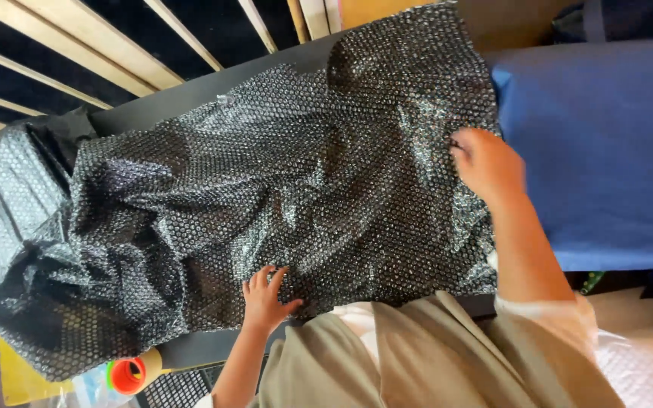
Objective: Wrapping a blue pillow bag in black bubble wrap for shipping.
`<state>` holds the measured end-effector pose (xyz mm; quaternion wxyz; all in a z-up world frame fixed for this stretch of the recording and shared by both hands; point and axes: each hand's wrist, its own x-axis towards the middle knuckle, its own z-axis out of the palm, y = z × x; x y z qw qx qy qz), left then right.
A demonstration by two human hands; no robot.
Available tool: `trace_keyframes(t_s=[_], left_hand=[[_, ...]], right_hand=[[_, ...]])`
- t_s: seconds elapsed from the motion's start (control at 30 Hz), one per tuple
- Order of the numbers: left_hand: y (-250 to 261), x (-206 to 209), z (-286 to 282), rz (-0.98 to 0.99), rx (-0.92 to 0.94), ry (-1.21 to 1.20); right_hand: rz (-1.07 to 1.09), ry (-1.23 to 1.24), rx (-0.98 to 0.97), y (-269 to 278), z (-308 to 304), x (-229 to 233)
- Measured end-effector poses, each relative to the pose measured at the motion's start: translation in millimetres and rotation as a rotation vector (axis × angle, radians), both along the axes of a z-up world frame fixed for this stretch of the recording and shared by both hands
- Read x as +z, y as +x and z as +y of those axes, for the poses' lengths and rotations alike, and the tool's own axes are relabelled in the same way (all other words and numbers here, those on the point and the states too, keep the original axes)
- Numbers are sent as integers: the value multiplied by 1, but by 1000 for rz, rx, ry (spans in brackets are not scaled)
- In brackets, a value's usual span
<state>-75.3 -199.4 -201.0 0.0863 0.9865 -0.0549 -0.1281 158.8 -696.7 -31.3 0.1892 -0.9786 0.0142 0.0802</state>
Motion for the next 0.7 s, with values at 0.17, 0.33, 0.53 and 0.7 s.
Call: trace_keyframes(t_s=[0.17, 0.33, 0.53, 0.7], left_hand=[[26, 20, -38, 82, -91, 33], [40, 23, -75, 250, -232, 127], [45, 29, -85, 347, -196, 116], [46, 32, -87, 374, -208, 119]], right_hand=[[4, -358, -451, -90, -84, -49], [-35, -455, -434, -104, -138, -104], [-56, -92, -455, -85, -215, -113], [-584, -42, -304, -63, -344, -109]])
